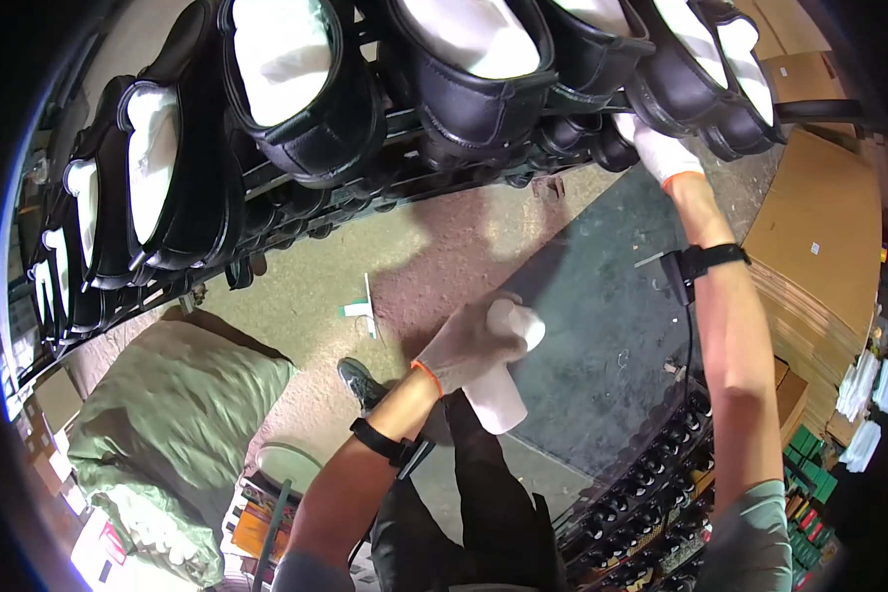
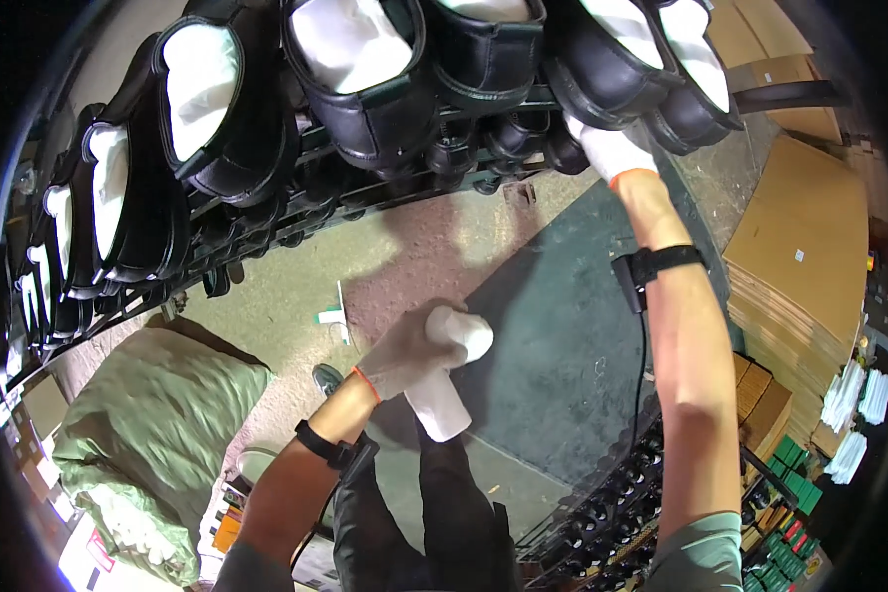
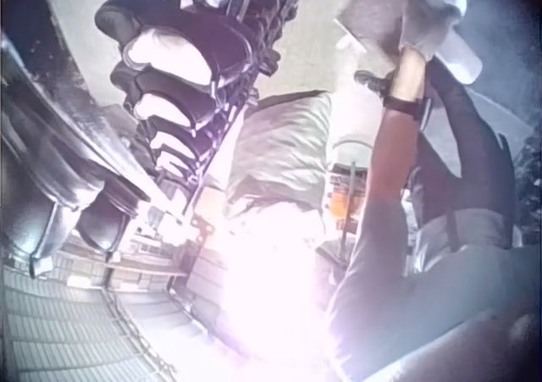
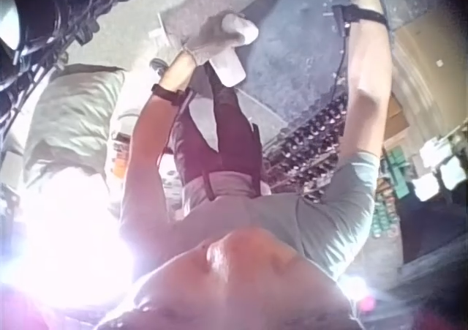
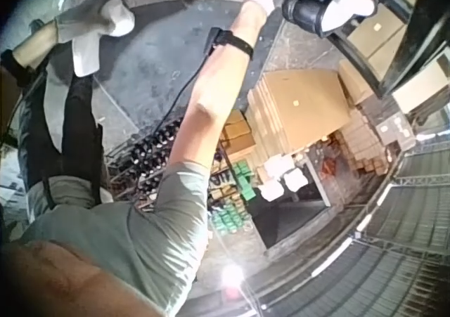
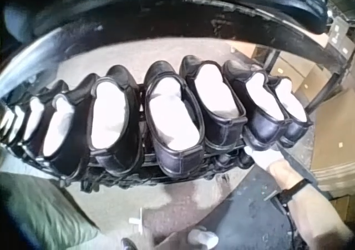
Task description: Packing black leather shoes with white protective paper or forms.
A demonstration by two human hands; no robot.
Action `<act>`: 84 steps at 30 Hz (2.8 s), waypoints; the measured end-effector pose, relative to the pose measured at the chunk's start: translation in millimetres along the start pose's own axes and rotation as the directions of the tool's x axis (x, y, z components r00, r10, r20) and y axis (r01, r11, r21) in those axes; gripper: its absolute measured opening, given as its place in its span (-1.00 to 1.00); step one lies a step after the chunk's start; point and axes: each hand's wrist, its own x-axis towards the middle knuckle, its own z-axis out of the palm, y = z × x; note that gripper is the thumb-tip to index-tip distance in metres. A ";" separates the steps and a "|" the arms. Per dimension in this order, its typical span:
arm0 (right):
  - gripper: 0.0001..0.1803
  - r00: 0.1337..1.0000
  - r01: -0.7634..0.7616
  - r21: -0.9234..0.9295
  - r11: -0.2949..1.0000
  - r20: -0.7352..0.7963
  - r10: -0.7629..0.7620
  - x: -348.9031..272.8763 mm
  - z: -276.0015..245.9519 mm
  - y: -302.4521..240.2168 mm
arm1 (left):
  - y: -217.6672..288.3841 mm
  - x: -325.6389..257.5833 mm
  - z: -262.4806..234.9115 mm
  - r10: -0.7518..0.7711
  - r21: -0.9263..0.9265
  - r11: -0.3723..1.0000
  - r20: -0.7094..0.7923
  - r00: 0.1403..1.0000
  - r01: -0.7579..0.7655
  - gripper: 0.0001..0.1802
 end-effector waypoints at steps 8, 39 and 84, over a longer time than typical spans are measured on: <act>-0.42 0.959 -0.140 -0.120 0.983 0.229 0.165 15.9 3.0 -19.9 | 2.3 1.8 -16.6 0.037 -0.279 0.957 -0.130 0.991 -0.072 -0.54; -0.57 0.717 -0.118 0.626 0.771 -0.483 0.502 -20.0 -2.2 -129.2 | 56.4 35.5 -0.7 0.175 -0.300 0.902 -0.399 0.900 -0.309 -0.55; -0.51 0.946 0.093 0.215 0.972 -0.325 -0.018 5.9 59.0 -195.5 | -23.4 -38.0 -34.6 0.712 0.370 0.690 -0.497 0.495 -0.622 -0.65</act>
